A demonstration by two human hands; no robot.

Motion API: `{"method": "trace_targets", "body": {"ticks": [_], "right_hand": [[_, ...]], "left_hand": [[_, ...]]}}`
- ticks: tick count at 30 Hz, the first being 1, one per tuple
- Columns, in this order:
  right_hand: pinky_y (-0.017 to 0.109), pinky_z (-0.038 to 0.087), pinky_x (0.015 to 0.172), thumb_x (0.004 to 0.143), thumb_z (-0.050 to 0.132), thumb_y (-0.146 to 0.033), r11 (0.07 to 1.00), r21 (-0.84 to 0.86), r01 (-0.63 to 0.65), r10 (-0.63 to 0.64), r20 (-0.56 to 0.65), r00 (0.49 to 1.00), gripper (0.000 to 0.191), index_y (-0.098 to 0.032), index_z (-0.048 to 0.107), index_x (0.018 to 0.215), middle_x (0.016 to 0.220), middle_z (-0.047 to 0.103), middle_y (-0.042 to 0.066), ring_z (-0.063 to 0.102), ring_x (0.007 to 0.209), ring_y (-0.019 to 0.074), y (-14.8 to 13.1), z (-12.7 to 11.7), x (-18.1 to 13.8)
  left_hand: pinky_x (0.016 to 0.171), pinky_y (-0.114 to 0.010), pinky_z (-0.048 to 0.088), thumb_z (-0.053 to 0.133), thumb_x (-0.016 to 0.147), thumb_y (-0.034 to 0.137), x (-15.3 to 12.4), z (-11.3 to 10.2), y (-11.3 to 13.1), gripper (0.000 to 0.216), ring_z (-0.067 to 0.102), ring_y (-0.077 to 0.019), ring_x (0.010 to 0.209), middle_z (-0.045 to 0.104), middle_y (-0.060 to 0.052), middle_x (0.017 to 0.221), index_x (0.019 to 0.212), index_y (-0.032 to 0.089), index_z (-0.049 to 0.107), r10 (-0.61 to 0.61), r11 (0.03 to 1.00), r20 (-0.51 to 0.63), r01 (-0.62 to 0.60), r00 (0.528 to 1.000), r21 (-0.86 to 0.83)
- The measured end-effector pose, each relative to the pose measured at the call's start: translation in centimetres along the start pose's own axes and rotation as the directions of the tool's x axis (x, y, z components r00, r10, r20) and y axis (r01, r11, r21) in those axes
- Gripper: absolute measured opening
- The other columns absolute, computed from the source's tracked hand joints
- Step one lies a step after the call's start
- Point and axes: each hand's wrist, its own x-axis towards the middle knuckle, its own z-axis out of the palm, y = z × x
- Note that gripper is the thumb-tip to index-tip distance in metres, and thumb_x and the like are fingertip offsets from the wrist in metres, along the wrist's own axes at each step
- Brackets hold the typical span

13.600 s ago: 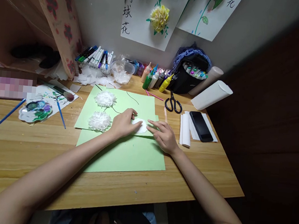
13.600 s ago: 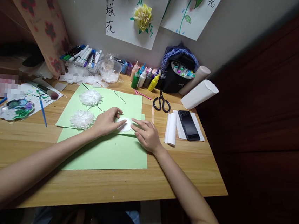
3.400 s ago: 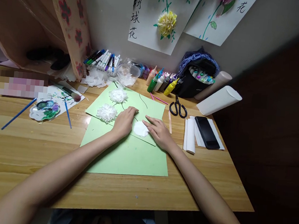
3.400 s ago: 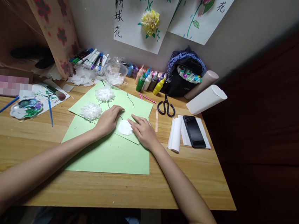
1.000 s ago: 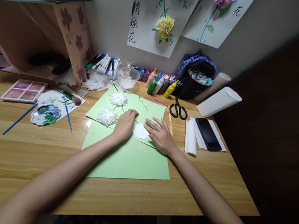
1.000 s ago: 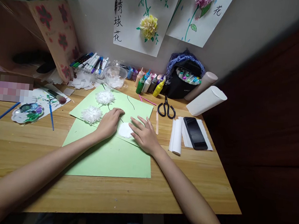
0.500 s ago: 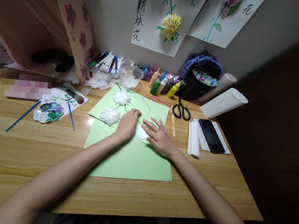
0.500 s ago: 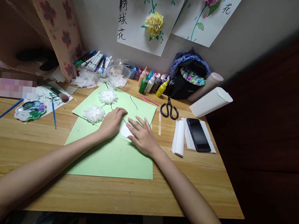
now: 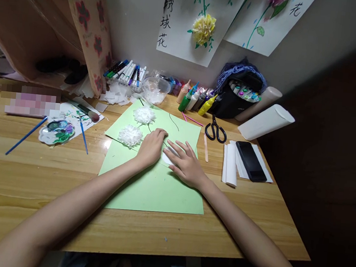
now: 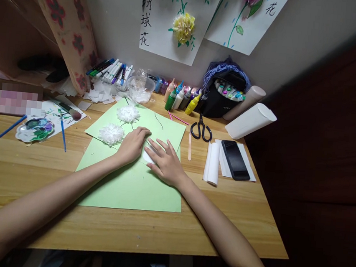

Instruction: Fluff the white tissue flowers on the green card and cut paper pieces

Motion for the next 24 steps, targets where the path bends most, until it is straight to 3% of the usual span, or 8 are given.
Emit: {"method": "trace_targets", "body": {"ticks": [6, 12, 18, 24], "right_hand": [[0.046, 0.031, 0.109, 0.095, 0.035, -0.044, 1.000, 0.023, 0.017, -0.017, -0.008, 1.000, 0.048, -0.022, 0.046, 0.136, 0.151, 0.031, 0.005, 0.024, 0.137, 0.0266, 0.06, -0.06, -0.12], [0.050, 0.023, 0.112, 0.096, 0.035, -0.038, 0.998, -0.009, 0.058, -0.058, -0.031, 0.998, 0.042, -0.024, 0.051, 0.132, 0.148, 0.037, 0.004, 0.024, 0.137, 0.0267, 0.09, 0.03, -0.30], [0.053, 0.019, 0.114, 0.095, 0.034, -0.044, 1.000, -0.006, 0.004, -0.003, 0.031, 1.000, 0.048, -0.027, 0.039, 0.140, 0.153, 0.028, 0.004, 0.021, 0.139, 0.0278, -0.19, -0.07, 0.05], [0.053, 0.017, 0.114, 0.096, 0.034, -0.043, 0.999, -0.024, -0.021, 0.021, 0.020, 1.000, 0.044, -0.027, 0.048, 0.135, 0.150, 0.033, 0.004, 0.021, 0.139, 0.0279, -0.30, -0.11, 0.09]], "left_hand": [[0.088, -0.036, 0.043, 0.043, 0.084, 0.009, -0.04, -0.13, 0.10, 0.033, 0.052, -0.0226, 0.107, 0.053, -0.010, 0.120, 0.116, 0.017, 0.048, -0.006, 1.000, 0.014, 0.006, 1.000, 0.000], [0.088, -0.036, 0.043, 0.042, 0.083, 0.009, -0.02, -0.25, 0.16, 0.034, 0.052, -0.0232, 0.106, 0.053, -0.011, 0.119, 0.116, 0.016, 0.048, -0.007, 1.000, 0.022, 0.006, 1.000, 0.012], [0.089, -0.037, 0.043, 0.043, 0.082, 0.007, -0.01, -0.11, 0.01, 0.037, 0.052, -0.0233, 0.108, 0.053, -0.011, 0.120, 0.117, 0.017, 0.048, 0.000, 1.000, 0.022, -0.001, 1.000, 0.007], [0.088, -0.037, 0.044, 0.043, 0.083, 0.008, -0.04, -0.05, 0.00, 0.035, 0.052, -0.0233, 0.108, 0.053, -0.011, 0.120, 0.116, 0.016, 0.048, 0.017, 1.000, 0.007, -0.017, 1.000, 0.003]]}}
